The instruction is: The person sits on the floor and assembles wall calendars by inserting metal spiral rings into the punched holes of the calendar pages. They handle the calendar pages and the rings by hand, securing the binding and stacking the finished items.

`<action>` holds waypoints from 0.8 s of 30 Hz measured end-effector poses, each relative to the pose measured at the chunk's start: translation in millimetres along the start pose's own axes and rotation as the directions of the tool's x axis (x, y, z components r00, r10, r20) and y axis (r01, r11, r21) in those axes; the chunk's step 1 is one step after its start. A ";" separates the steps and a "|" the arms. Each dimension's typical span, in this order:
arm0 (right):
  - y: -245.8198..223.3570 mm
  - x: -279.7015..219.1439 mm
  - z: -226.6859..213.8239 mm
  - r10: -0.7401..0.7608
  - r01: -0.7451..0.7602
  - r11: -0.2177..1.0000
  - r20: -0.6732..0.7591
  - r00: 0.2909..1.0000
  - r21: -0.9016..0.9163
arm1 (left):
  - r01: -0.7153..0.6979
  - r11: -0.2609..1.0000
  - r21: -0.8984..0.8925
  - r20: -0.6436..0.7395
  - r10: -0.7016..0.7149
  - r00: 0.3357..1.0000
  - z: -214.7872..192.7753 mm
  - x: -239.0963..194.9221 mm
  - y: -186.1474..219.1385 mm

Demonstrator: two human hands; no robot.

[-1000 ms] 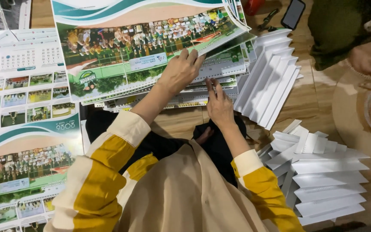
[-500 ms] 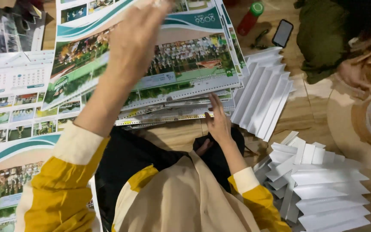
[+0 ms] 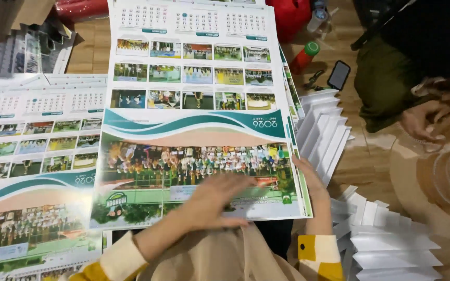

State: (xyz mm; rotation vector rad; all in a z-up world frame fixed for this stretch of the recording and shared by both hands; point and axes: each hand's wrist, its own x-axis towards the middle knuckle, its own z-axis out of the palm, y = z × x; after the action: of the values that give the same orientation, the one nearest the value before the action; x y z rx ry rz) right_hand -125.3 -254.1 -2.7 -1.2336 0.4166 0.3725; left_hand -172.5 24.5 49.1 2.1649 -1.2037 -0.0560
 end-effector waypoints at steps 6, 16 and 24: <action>61.1 90.4 -111.7 0.044 -0.042 0.946 0.000 0.999 -0.322 | 0.778 0.626 0.056 -0.764 -0.475 0.437 -45.4 -145.0 -110.4; -41.8 37.7 18.5 -0.103 -0.022 0.806 -0.177 0.979 -0.591 | 0.732 0.036 -0.680 -0.017 -0.999 0.033 -34.5 -201.5 -127.2; -71.0 35.7 37.9 -0.154 0.135 0.754 0.028 0.988 -0.642 | 0.581 0.126 -0.804 -0.030 -0.985 0.172 -77.4 -146.5 -110.3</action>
State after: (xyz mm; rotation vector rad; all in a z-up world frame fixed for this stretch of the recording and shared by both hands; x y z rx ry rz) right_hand -55.7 -236.6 48.4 -1.9403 0.2087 0.3784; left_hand -149.0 218.1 9.8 1.6653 0.5949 -0.2448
